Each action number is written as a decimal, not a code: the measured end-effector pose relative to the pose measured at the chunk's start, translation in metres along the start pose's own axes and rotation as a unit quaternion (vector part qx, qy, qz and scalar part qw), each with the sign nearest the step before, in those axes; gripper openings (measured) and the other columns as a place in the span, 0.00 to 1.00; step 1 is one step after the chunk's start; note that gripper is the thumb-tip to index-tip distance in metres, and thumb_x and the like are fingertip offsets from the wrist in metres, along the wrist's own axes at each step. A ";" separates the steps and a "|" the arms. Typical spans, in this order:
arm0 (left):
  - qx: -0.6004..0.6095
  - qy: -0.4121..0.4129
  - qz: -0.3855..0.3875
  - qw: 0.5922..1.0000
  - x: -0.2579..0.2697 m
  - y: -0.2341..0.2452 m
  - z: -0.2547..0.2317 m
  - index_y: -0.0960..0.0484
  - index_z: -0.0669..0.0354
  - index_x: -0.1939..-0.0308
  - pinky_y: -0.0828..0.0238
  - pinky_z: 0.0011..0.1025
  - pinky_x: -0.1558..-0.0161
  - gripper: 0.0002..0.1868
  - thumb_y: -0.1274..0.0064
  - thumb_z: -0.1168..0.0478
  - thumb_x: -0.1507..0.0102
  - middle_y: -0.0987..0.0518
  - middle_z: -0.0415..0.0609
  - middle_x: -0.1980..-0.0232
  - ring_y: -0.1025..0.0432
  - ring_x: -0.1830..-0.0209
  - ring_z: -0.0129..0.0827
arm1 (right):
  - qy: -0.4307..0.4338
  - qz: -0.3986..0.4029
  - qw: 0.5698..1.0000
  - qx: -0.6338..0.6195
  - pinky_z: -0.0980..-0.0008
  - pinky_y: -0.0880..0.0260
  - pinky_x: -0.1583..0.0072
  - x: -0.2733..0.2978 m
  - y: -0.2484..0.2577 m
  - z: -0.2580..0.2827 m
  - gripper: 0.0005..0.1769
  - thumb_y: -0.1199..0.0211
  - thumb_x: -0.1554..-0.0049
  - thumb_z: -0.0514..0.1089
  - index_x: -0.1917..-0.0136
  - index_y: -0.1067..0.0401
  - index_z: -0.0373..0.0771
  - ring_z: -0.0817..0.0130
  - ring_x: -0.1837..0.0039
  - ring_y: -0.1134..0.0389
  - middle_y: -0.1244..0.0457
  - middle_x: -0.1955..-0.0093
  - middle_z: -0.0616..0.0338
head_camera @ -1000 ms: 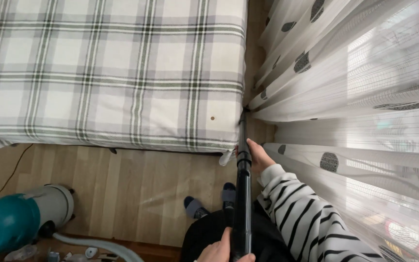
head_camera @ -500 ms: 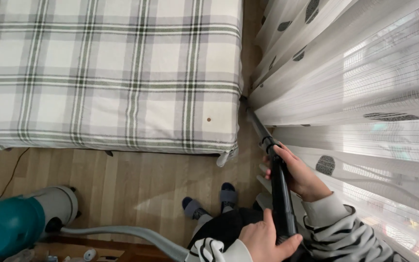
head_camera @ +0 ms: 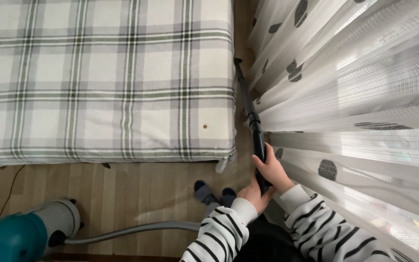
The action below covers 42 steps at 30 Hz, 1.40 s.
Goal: Vacuuming the floor in a bedroom, including cleaning under the bed and around furniture.
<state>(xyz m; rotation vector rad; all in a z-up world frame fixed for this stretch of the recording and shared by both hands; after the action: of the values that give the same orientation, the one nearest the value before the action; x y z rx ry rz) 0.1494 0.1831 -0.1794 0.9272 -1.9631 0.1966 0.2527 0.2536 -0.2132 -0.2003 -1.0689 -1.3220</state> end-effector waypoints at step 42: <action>0.304 0.091 -0.170 0.933 -0.393 0.255 -0.049 0.17 0.47 0.55 0.25 0.25 0.50 0.22 0.68 0.46 0.29 0.15 0.35 0.54 0.21 0.52 0.23 | 0.044 -0.123 0.991 -0.011 0.47 0.35 0.61 -0.580 0.100 0.194 0.36 0.54 0.36 0.67 0.24 0.50 0.45 0.42 0.60 0.30 0.31 0.54 0.47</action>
<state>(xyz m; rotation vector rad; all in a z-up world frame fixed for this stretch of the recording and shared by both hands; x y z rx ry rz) 0.1230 0.5934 -0.4093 1.5690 -1.5524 0.6880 0.3104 0.8080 -0.4833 -0.0254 -1.0289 -1.5494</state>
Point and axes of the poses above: each hand's wrist, its own x-axis away from the middle knuckle, its own y-axis out of the back of the hand, z = x × y, the point moved 10 cm from there along -x, towards the middle knuckle
